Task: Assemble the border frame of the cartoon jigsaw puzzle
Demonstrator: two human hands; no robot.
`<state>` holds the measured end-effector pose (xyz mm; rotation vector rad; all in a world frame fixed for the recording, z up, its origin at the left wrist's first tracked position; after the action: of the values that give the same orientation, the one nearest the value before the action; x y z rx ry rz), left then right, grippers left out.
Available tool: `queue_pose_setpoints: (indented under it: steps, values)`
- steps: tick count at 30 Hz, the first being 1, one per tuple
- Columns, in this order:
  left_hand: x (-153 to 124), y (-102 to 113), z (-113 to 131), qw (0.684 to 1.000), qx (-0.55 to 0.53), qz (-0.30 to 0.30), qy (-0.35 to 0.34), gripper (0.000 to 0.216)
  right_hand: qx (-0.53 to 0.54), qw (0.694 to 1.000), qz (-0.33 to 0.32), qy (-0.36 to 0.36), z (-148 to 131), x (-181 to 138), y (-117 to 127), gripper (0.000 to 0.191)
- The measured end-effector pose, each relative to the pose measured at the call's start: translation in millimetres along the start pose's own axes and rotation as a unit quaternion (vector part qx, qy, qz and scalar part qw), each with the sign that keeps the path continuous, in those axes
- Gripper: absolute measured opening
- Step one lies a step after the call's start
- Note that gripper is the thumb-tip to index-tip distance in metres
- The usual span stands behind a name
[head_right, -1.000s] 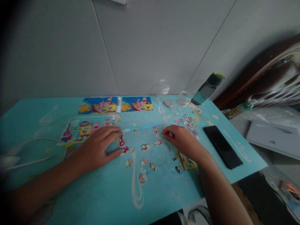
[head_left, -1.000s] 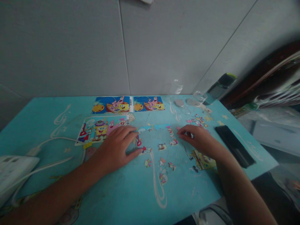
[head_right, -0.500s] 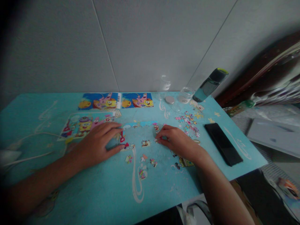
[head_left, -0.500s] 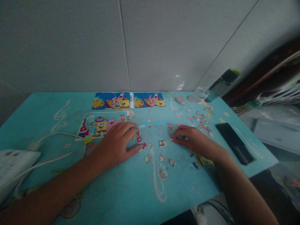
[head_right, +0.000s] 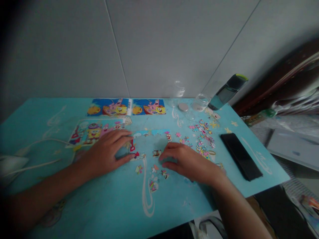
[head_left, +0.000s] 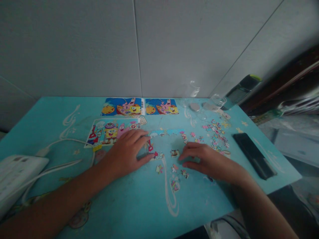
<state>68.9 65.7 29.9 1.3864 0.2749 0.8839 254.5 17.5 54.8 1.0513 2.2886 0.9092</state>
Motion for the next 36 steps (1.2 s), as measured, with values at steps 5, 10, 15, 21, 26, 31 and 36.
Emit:
queue_pose_setpoints:
  steps: [5, 10, 15, 21, 26, 31, 36]
  values:
    - [0, 1, 0, 1.000, 0.004, 0.005, 0.001, 0.052, 0.006, 0.999, -0.040, 0.018, -14, 5, -21, 0.019]
    - [0, -1, 1, 1.000, 0.005, 0.000, -0.001, 0.052, -0.013, 0.999, -0.029, 0.020, -13, 9, -25, 0.017]
    - [-1, 1, 1, 1.000, 0.005, 0.006, -0.003, 0.053, -0.023, 0.999, -0.025, 0.006, -12, 8, -25, 0.017]
    - [-1, 1, -1, 1.000, -0.013, 0.008, 0.002, 0.053, -0.034, 0.999, -0.013, -0.027, -3, 9, -22, 0.015]
    - [-1, 0, -1, 1.000, -0.008, 0.001, 0.004, 0.052, -0.055, 0.998, -0.005, -0.029, 0, 11, -20, 0.026]
    - [-1, 0, -1, 1.000, -0.015, 0.001, 0.003, 0.051, -0.051, 0.998, 0.026, -0.007, 0, 7, -6, 0.021]
    - [0, 4, 0, 1.000, -0.018, 0.010, 0.002, 0.052, -0.034, 0.999, -0.009, 0.012, -3, 6, -13, 0.022]
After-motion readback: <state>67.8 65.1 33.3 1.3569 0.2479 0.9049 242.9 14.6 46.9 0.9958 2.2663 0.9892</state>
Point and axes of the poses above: each hand's wrist, its own x-axis towards the middle knuckle, its own y-axis out of the back of the hand, z = x × y, the point moved 10 cm from there along x, towards the middle knuckle, and after that the axes turned 3 degrees about x, right-handed, at the moved point
